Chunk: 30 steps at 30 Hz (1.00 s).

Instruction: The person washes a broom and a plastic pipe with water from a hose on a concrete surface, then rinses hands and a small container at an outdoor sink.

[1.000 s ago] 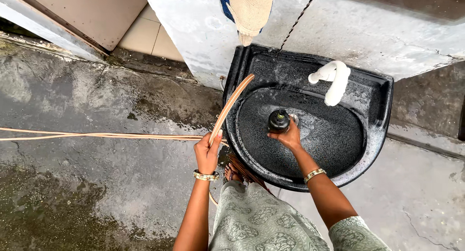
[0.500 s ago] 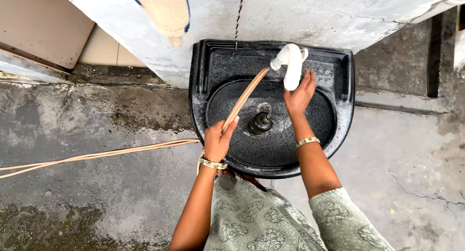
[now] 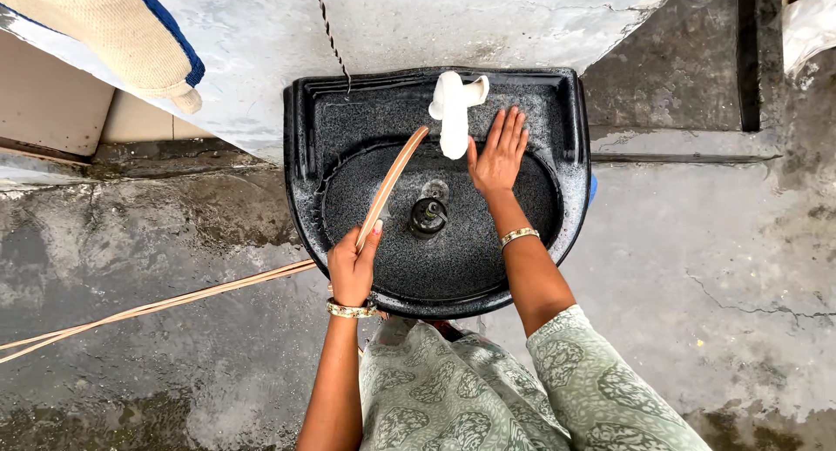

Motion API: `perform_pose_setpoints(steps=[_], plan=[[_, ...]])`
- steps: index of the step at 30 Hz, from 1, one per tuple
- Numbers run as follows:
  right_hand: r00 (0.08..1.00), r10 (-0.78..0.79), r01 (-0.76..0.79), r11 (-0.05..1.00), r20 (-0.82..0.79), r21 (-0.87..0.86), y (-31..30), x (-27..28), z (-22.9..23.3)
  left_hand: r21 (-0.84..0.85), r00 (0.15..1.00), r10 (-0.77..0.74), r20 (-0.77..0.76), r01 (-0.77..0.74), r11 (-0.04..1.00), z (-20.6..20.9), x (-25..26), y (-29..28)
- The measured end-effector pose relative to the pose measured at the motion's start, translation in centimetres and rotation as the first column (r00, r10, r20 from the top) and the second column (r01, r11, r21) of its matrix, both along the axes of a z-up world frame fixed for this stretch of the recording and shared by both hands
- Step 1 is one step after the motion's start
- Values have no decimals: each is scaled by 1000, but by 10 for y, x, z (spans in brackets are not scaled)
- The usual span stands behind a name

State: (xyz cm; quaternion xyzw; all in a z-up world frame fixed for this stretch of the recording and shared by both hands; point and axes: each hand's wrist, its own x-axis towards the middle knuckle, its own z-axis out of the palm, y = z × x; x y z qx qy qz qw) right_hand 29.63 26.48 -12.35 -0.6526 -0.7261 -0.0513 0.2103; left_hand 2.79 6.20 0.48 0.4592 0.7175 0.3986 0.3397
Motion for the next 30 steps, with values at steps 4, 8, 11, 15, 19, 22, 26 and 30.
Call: perform_pose_setpoints(steps=[4, 8, 11, 15, 19, 22, 26, 30], plan=[[986, 162, -149, 967, 45, -205, 18, 32, 38, 60, 987, -161, 15, 160, 985, 1, 6, 1], [964, 227, -160, 912, 139, -378, 21, 76, 47, 24, 969, -246, -27, 247, 969, -2, 30, 3], [977, 187, -166, 968, 101, -186, -8, 83, 25, 17, 966, -257, -6, 257, 966, 6, 56, 3], [904, 120, -18, 970, 411, -244, -28, 97, 29, 110, 924, -351, 152, 338, 935, 20, 94, -4], [866, -74, 121, 990, 495, -65, 31, 124, 45, 86, 908, -381, 175, 372, 924, 27, 135, 15], [997, -78, 73, 966, -10, -249, 63, 130, 37, 116, 912, -379, 155, 364, 924, 27, 163, 32], [987, -157, 159, 964, 26, -212, 30, 134, 27, 123, 906, -367, 212, 348, 929, 30, 187, 34], [929, -365, 351, 805, 67, -477, 49, 120, 50, 147, 903, -362, 233, 336, 930, 34, 198, 35]])
